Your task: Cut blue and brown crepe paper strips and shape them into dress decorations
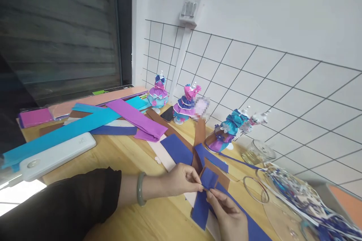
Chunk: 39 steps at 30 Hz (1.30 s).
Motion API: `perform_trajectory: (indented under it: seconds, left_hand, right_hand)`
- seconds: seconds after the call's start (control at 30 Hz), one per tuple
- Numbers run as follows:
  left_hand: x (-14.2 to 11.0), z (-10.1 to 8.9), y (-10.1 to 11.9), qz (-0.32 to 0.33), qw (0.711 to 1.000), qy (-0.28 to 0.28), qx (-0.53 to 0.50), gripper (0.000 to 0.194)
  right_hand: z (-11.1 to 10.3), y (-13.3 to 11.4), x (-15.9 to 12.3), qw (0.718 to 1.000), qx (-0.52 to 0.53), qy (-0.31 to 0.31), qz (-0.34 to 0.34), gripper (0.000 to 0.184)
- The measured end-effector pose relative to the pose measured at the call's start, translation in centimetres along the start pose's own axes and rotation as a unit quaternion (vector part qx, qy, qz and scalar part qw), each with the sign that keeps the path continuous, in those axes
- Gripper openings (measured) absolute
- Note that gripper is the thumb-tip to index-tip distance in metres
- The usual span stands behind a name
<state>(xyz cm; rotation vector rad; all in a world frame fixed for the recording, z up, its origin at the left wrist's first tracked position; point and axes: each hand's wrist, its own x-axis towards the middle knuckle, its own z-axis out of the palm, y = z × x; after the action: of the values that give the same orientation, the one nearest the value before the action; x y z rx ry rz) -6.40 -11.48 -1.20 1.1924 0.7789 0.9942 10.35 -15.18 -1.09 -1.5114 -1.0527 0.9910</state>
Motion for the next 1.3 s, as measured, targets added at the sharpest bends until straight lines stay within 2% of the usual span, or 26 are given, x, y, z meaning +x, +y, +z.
perform_trajectory:
  seconds: [0.3,0.53,0.67,0.83,1.1,1.3]
  left_hand:
    - [-0.7,0.2,1.3,-0.011,1.000,-0.002,-0.015,0.035]
    - [-0.1,0.2,0.0,0.031,0.999,-0.012,-0.018,0.027]
    - [0.2,0.1,-0.8,0.063,0.997,-0.018,0.043,0.023]
    - [0.1,-0.3,-0.8,0.128,0.976,-0.024,0.174,0.023]
    - [0.1,-0.3,-0.5,0.095,0.981,-0.023,0.170,0.021]
    - [-0.2,-0.3,0.1,0.076,0.982,-0.023,0.170,0.021]
  right_hand:
    - [0.0,0.3,0.1,1.000,0.014,-0.004,0.012,0.031]
    - [0.1,0.5,0.2,0.999,-0.012,0.000,-0.034,0.040]
    - [0.1,0.2,0.3,0.997,-0.056,-0.003,-0.056,0.038]
    - [0.2,0.2,0.3,0.997,-0.060,-0.003,-0.047,0.039]
    - [0.5,0.4,0.4,0.998,-0.048,-0.012,-0.050,0.040]
    - [0.4,0.3,0.4,0.998,-0.048,-0.010,-0.027,0.042]
